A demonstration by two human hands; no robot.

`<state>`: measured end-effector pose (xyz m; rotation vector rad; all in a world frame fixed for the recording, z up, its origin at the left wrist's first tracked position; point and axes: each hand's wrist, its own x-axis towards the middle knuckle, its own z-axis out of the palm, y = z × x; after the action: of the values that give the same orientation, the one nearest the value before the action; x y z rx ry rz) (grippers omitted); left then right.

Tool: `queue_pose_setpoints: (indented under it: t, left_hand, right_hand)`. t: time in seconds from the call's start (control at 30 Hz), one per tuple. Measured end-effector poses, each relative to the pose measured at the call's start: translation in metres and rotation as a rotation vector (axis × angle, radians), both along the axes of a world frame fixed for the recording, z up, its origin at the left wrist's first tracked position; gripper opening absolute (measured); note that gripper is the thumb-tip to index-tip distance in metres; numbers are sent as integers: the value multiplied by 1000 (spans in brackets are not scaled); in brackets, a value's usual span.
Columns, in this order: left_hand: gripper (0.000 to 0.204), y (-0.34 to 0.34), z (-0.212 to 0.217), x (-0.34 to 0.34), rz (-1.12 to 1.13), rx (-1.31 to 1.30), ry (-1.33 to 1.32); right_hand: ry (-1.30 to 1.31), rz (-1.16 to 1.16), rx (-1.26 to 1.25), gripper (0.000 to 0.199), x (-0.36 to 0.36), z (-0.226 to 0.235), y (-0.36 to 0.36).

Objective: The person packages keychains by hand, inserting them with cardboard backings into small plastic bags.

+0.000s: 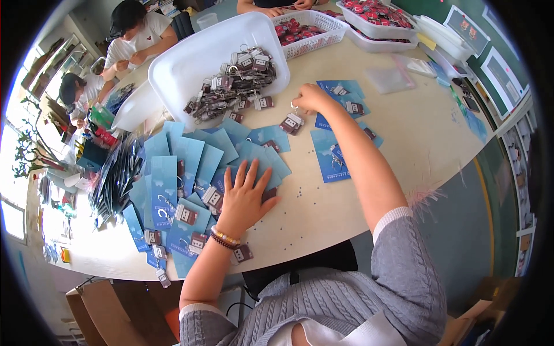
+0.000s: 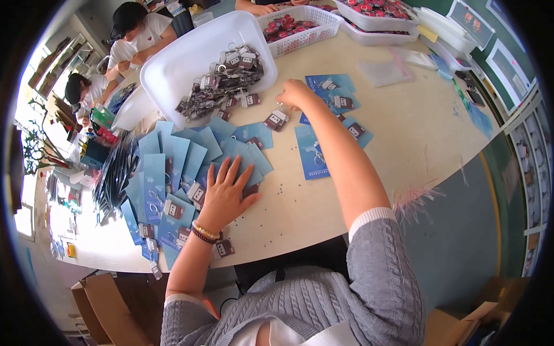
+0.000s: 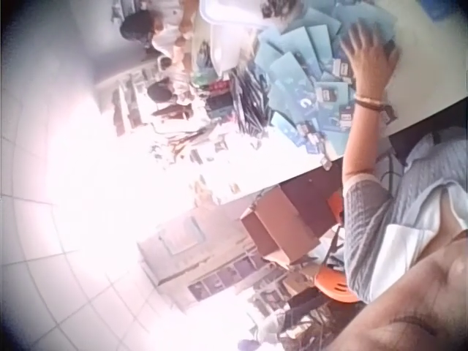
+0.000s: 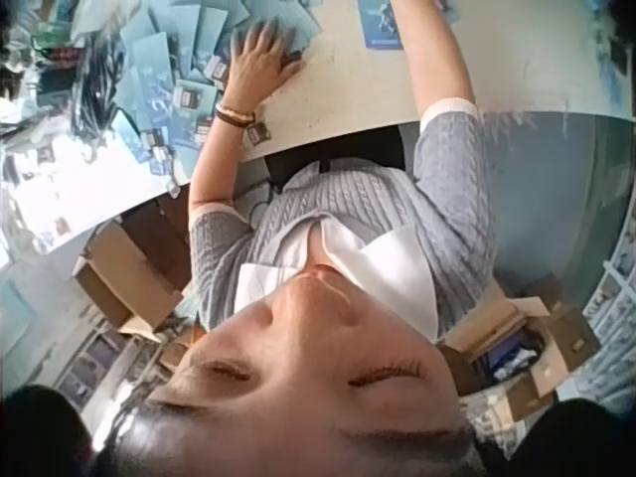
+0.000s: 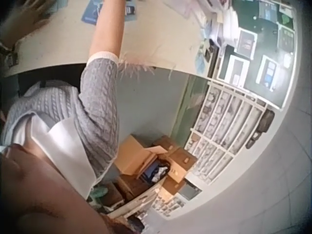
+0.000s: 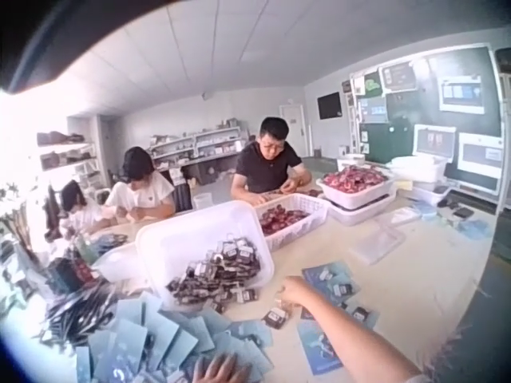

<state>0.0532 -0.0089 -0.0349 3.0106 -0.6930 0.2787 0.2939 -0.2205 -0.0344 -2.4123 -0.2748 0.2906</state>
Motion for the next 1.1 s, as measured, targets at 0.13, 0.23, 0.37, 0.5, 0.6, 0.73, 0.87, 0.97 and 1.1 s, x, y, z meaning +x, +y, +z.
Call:
queue_pose_setpoints:
  t: [0.13,0.23,0.37,0.5,0.6,0.73,0.87,0.97,1.1]
  left_hand:
    - [52,13,11,3,-114,-57,49]
    - [46,27,15,6,-190,-138,59]
    - [39,33,16,12,-321,-186,-8]
    - [31,39,13,19,-445,-238,-59]
    - [28,41,14,20,-489,-234,-92]
    - [28,42,20,16,-512,-224,-126]
    - [32,48,48,26,-323,-188,-239]
    - [49,70,67,66,114,-324,-398]
    - [68,153,58,150,410,-594,-491]
  right_hand:
    - [91,50,86,47,-5,-3,-14]
    - [-350,386,-159,56,-39,-18,3]
    - [-414,374,-376,42,-46,-36,4]
    - [-598,233,-458,44,-26,-38,4]
    - [-742,294,-401,49,-34,-51,24]
    - [-669,480,-184,59,-78,-71,57]
    - [-767,418,-6,45,-76,-50,50]
    - [-637,155,-236,43,-40,-9,26]
    - [-179,285,-518,56,-12,14,10]
